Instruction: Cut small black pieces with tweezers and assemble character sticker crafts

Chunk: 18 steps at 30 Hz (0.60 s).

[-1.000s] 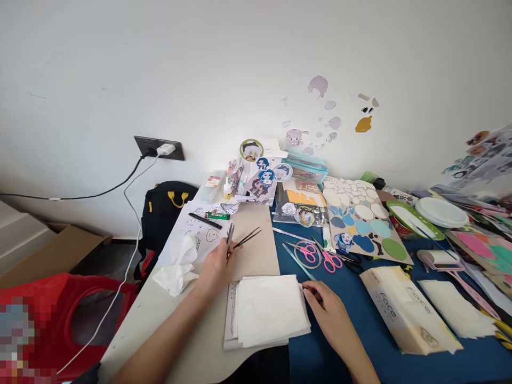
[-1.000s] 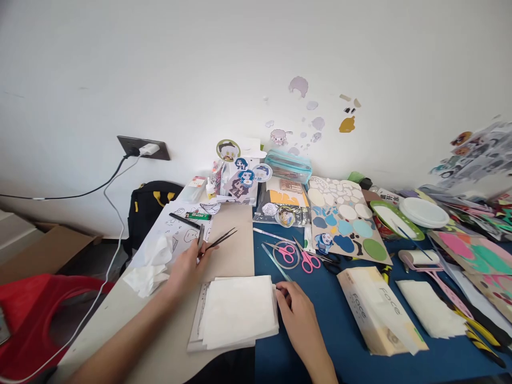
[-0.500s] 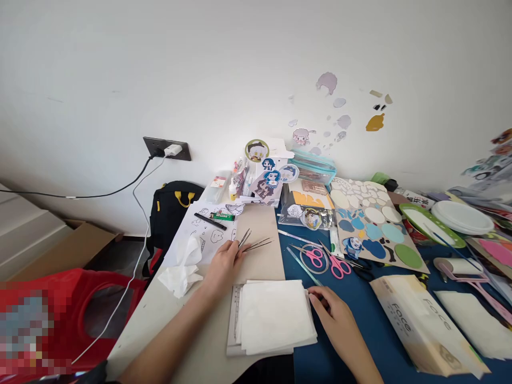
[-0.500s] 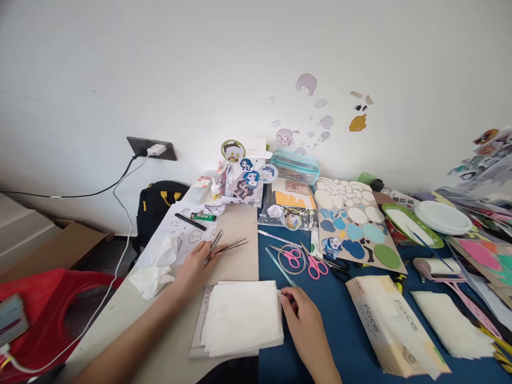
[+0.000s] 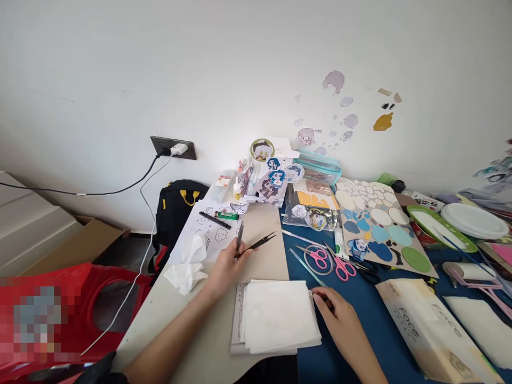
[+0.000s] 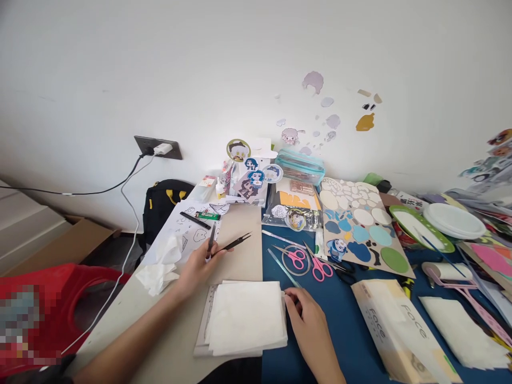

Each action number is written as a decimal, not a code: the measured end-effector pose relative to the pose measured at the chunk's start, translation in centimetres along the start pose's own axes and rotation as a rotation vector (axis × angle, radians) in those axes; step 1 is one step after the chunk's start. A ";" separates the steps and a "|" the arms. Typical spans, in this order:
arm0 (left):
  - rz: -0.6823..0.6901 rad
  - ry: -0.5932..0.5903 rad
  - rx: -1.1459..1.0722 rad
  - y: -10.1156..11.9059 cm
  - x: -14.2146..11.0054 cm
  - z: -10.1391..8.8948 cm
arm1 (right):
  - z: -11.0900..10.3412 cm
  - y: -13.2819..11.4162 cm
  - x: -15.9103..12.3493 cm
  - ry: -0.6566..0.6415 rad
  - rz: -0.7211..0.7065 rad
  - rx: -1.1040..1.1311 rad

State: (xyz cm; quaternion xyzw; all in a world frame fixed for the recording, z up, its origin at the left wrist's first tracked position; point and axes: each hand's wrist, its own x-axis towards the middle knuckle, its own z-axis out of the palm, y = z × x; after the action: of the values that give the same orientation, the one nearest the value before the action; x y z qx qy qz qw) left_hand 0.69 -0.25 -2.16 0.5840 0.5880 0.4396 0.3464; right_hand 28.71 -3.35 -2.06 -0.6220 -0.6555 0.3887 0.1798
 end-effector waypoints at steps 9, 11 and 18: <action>-0.167 -0.199 -0.506 3.8 -1.1 -0.5 | 0.5 -1.8 -1.5 0.165 -0.142 0.077; -0.181 -0.234 -0.617 4.8 -2.2 0.4 | 1.1 -3.5 -2.2 0.150 -0.231 0.147; -0.220 -0.245 -0.892 7.1 -7.1 4.1 | 3.8 -7.2 -3.9 0.042 -0.416 0.535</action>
State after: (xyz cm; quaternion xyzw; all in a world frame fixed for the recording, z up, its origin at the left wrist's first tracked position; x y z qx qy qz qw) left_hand 7.75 -7.33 2.13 0.3601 0.3551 0.5376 0.6747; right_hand 21.76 -7.61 1.80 -0.4136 -0.6393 0.4891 0.4254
